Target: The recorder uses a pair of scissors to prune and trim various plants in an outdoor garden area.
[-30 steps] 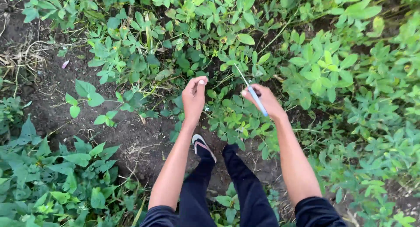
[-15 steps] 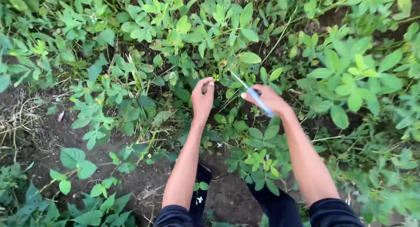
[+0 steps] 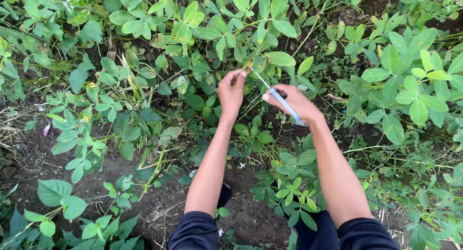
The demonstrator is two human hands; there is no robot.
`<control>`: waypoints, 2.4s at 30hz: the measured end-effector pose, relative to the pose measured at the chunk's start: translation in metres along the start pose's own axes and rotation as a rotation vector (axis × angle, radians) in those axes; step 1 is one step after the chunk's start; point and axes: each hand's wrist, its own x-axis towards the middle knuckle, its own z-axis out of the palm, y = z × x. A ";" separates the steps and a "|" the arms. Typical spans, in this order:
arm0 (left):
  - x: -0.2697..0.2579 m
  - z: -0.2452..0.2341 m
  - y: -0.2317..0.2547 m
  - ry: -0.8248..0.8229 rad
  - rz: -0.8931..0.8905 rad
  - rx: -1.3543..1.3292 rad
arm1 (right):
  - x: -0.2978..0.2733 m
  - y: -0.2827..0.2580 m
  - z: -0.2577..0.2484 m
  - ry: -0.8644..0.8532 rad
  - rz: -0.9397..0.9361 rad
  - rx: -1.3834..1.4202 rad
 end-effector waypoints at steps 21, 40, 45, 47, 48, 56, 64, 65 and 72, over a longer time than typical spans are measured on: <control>-0.033 -0.028 0.029 0.003 0.002 0.087 | -0.030 -0.036 0.008 -0.098 0.133 0.066; -0.087 -0.069 0.115 0.013 0.026 0.072 | -0.106 -0.080 0.009 -0.077 0.055 0.147; -0.100 -0.079 0.135 0.010 0.052 0.054 | -0.130 -0.096 0.010 -0.025 0.046 0.171; -0.107 -0.083 0.158 0.004 0.075 0.029 | -0.141 -0.106 0.007 -0.006 0.053 0.182; -0.112 -0.085 0.169 -0.003 0.097 0.004 | -0.146 -0.111 0.006 0.013 0.062 0.193; -0.152 -0.110 0.229 0.000 0.047 -0.105 | -0.178 -0.144 0.003 0.081 0.007 0.222; -0.207 -0.187 0.302 -0.070 0.210 -0.308 | -0.248 -0.237 0.012 0.129 -0.050 0.210; -0.214 -0.203 0.319 -0.088 0.240 -0.281 | -0.259 -0.247 0.012 0.159 -0.098 0.132; -0.272 -0.299 0.427 -0.044 0.366 -0.140 | -0.334 -0.310 0.026 0.276 -0.176 0.216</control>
